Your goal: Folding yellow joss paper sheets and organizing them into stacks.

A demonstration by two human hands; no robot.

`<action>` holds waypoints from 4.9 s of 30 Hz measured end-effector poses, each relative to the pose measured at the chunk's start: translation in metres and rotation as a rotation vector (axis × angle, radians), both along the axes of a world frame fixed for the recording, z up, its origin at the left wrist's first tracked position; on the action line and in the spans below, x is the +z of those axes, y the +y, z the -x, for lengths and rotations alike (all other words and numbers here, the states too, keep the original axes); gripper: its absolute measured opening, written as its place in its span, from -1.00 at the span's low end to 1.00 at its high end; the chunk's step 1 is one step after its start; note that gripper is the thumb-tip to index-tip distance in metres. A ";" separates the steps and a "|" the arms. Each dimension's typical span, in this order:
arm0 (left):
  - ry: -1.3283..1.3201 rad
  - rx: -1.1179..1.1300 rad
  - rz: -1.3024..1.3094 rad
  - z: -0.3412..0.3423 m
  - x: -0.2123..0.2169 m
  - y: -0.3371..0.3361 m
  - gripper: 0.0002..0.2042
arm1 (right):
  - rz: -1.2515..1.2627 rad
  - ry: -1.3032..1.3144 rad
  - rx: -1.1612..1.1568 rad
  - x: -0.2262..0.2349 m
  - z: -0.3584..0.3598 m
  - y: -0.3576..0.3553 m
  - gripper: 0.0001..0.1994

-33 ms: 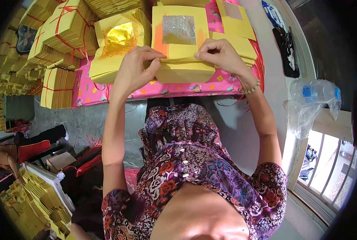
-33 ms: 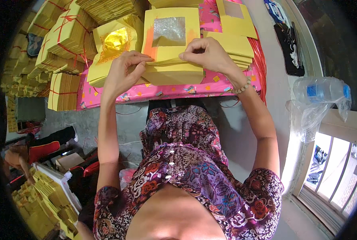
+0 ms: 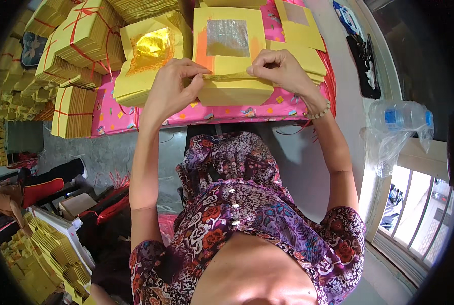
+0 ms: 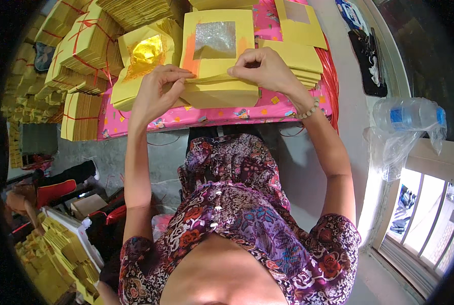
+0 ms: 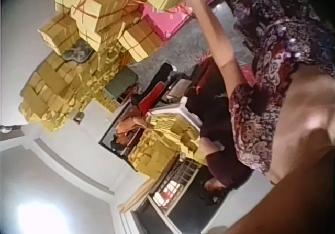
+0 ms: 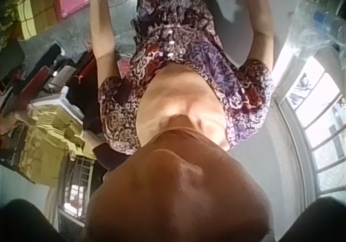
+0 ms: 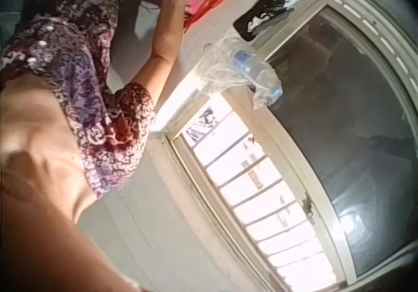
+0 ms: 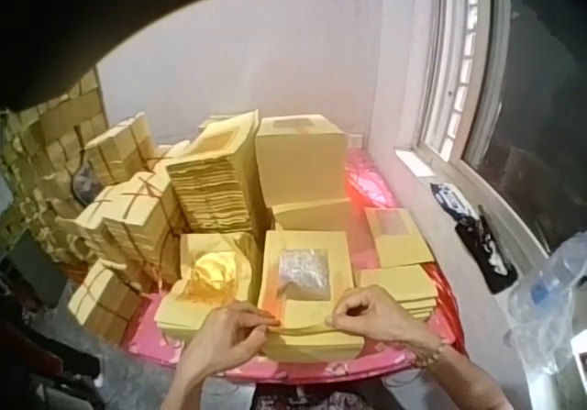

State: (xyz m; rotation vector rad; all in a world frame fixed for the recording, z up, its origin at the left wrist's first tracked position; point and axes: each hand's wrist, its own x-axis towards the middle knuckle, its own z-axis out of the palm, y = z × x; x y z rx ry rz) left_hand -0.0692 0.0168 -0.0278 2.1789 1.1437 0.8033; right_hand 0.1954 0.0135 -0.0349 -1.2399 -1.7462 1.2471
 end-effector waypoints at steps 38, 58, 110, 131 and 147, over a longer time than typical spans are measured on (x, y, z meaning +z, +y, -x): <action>0.109 -0.057 0.059 0.003 0.005 0.001 -0.78 | -0.429 -0.174 0.116 0.001 0.003 -0.011 -0.68; 0.135 -0.070 0.106 0.004 0.010 0.000 -0.78 | -0.153 -0.087 0.113 0.002 -0.001 0.000 -0.79; 0.091 -0.086 0.037 0.007 0.004 0.013 -0.83 | -0.562 -0.401 0.132 0.018 0.004 -0.016 -0.79; 0.392 -0.052 -0.381 -0.030 0.012 0.014 -0.77 | -0.693 -0.337 -0.049 0.025 0.013 -0.012 -0.86; 0.346 -0.270 -0.156 -0.033 0.026 0.035 -0.65 | -0.746 -0.283 0.012 0.018 -0.002 0.007 -0.76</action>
